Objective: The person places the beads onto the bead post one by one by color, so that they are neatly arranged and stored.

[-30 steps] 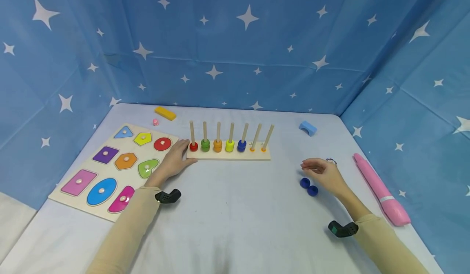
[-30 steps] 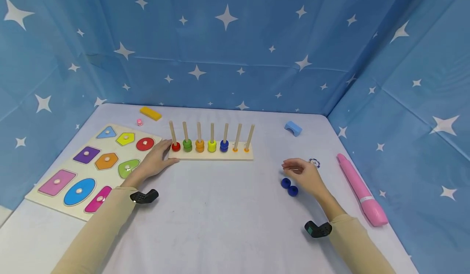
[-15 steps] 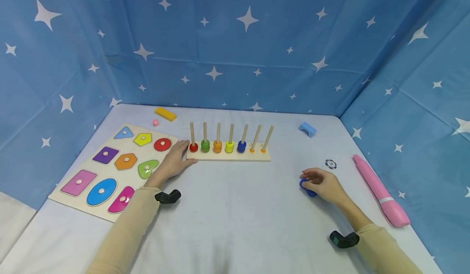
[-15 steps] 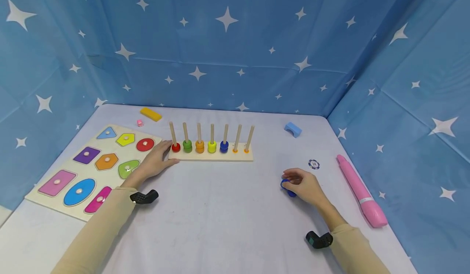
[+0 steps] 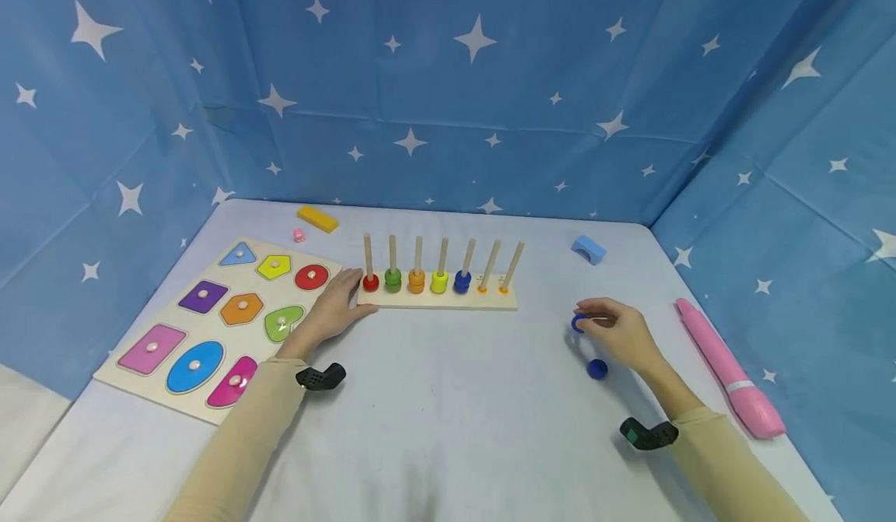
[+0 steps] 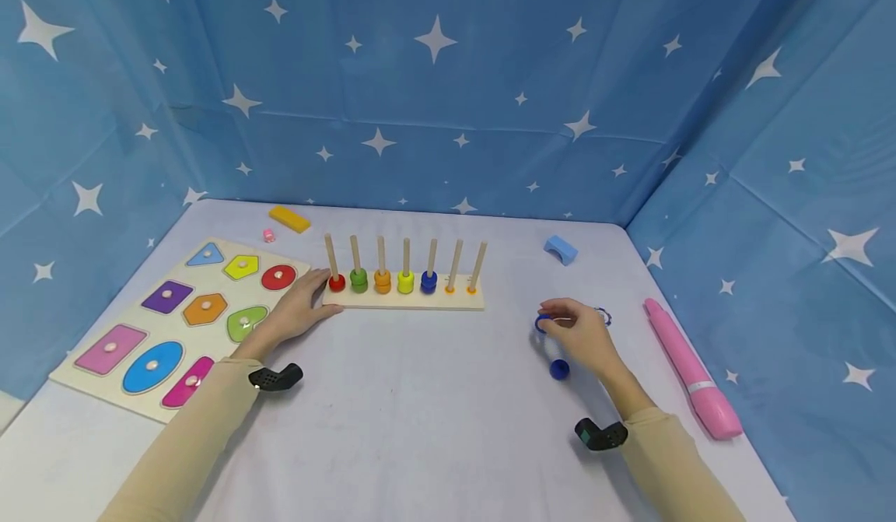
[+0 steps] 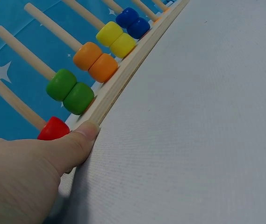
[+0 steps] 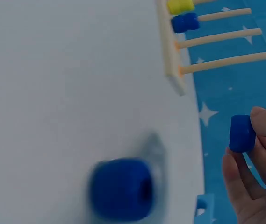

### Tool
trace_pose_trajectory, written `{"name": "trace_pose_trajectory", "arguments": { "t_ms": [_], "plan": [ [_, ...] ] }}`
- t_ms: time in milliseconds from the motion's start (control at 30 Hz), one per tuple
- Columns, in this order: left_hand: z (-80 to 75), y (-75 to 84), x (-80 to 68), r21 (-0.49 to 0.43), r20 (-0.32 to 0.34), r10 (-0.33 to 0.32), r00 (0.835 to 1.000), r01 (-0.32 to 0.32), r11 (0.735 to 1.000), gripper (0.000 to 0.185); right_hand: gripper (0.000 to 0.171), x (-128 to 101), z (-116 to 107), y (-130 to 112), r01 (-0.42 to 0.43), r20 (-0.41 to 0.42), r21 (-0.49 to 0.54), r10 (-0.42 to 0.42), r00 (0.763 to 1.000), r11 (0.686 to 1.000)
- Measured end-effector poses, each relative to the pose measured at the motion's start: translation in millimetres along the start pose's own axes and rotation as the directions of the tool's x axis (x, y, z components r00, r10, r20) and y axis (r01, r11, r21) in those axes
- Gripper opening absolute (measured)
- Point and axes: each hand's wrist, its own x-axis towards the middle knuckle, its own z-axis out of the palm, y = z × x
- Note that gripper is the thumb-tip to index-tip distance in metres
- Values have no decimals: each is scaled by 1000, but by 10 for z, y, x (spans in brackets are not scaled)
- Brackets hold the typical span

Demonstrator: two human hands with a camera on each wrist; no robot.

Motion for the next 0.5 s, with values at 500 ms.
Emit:
{"name": "trace_pose_trajectory", "arguments": {
  "t_ms": [500],
  "plan": [
    [-8, 20, -7, -11, -3, -4, 1000, 4, 1000, 82, 31, 921, 38, -760, 171, -181, 44, -161, 970, 984]
  ]
}}
